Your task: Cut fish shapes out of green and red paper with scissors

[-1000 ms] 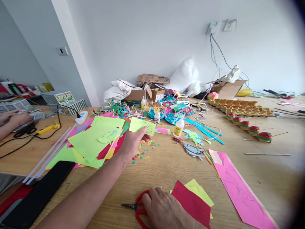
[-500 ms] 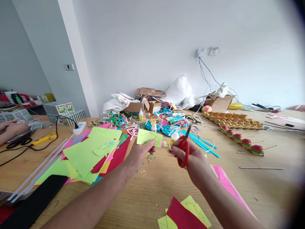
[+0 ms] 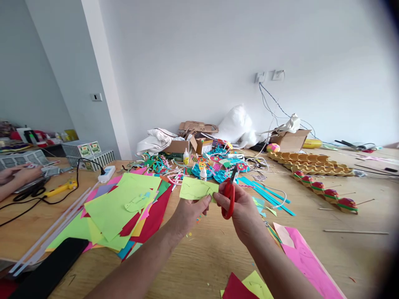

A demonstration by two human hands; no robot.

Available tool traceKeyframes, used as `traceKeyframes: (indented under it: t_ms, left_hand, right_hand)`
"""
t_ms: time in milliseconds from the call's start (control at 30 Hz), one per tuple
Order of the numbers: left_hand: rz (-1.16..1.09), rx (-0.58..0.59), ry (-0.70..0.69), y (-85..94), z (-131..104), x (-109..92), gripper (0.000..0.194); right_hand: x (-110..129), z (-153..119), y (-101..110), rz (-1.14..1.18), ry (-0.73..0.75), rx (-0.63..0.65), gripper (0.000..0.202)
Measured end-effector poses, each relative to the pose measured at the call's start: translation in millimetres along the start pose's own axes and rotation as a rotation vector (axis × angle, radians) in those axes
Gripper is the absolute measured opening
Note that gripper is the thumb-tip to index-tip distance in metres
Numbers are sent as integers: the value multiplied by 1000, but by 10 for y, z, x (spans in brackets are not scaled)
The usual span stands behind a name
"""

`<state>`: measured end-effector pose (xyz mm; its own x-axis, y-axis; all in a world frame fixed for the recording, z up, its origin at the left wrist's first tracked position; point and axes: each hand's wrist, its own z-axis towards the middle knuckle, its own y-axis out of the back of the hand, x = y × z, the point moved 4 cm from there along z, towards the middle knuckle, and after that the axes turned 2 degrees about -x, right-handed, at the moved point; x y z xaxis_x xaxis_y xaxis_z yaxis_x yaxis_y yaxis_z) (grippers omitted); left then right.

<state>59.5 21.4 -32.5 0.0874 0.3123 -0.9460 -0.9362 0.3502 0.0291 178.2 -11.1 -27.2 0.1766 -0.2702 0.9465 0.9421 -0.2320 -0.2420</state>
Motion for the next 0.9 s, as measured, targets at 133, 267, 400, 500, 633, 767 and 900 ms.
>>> traceKeyframes:
  t_ms: [133, 267, 400, 500, 633, 767, 900]
  left_hand:
    - [20, -75, -42, 10, -19, -67, 20]
    - [-4, -128, -87, 24, -34, -133, 20]
    - [-13, -134, -57, 11, -48, -91, 17]
    - [10, -108, -55, -19, -67, -97, 20]
    - [11, -159, -11, 6, -101, -190, 20]
    - [-3, -196, 40, 87, -133, -308, 25]
    - [-113, -184, 115, 117, -143, -277, 23]
  right_hand:
    - [-59, -44, -4, -5, -35, 12, 28]
    - [-65, -94, -38, -3, -52, 15, 29]
    - [-9, -122, -62, 45, -10, -14, 32]
    - [8, -137, -68, 41, -15, -32, 33]
    - [39, -176, -84, -30, -29, -9, 31]
    - [101, -216, -103, -296, 9, 106, 27]
    - [65, -276, -70, -608, 9, 261, 39]
